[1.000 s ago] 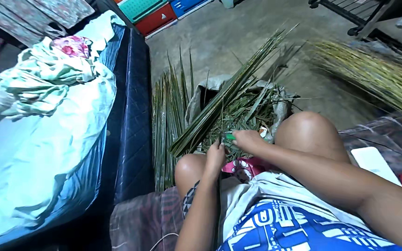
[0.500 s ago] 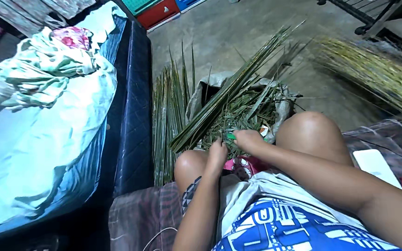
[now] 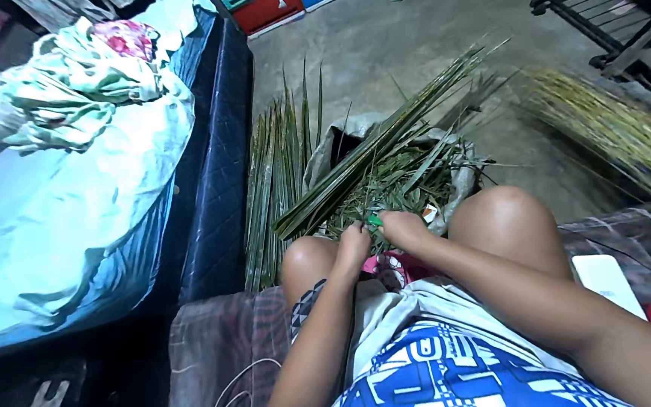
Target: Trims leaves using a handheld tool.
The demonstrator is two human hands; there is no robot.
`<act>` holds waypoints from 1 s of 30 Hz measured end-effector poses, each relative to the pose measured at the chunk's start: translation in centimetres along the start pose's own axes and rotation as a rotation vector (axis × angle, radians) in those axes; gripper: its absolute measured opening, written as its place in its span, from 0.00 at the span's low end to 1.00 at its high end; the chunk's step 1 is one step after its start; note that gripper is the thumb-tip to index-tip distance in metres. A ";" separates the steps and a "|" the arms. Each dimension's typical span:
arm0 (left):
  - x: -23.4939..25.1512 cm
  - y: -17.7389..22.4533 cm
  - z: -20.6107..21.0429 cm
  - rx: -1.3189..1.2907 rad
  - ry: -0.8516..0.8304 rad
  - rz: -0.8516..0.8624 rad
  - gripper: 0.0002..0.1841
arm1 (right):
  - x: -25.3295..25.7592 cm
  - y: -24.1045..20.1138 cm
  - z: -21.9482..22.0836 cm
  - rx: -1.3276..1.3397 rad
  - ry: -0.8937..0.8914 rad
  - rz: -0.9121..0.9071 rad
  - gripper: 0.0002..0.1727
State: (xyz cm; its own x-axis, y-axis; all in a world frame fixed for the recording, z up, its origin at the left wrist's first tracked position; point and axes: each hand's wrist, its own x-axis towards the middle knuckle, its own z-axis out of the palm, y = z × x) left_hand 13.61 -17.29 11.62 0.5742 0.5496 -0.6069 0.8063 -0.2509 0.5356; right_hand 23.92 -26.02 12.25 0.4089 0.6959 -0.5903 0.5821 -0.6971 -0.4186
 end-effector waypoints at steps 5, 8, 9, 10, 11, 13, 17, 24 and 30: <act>-0.3 0.3 0.0 -0.048 -0.007 0.005 0.26 | 1.8 1.5 -1.7 0.053 0.061 0.037 0.21; -0.4 0.2 -0.4 -0.058 0.020 0.000 0.23 | 0.2 0.8 -0.8 0.184 -0.099 -0.114 0.20; -0.5 0.3 -0.6 -0.060 0.028 -0.012 0.22 | -0.3 0.4 -0.3 0.216 -0.154 -0.149 0.20; -0.5 0.4 -0.7 -0.068 0.033 -0.020 0.23 | -0.7 0.2 0.1 0.239 -0.188 -0.163 0.20; -0.5 0.3 -0.7 -0.072 0.034 -0.026 0.24 | -0.9 0.1 0.4 0.237 -0.195 -0.164 0.19; -0.5 0.2 -0.6 -0.077 0.031 -0.032 0.25 | -0.9 0.0 0.5 0.172 -0.146 -0.138 0.19; -0.2 0.1 -0.2 -0.045 0.002 0.006 0.23 | 0.3 0.3 -0.4 -0.018 0.027 0.028 0.21; -0.5 0.0 -0.3 -0.097 0.011 0.004 0.23 | 0.7 1.1 -1.3 0.139 -0.028 -0.062 0.21; -0.5 0.0 -0.4 -0.070 0.045 -0.017 0.21 | -0.5 0.5 0.7 0.163 -0.128 -0.158 0.19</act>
State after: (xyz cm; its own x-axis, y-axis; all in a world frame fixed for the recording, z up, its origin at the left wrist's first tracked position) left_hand 13.28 -17.29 12.16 0.5521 0.5889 -0.5903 0.8032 -0.1855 0.5661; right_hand 23.53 -26.82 11.82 0.2237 0.7785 -0.5865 0.5068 -0.6069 -0.6123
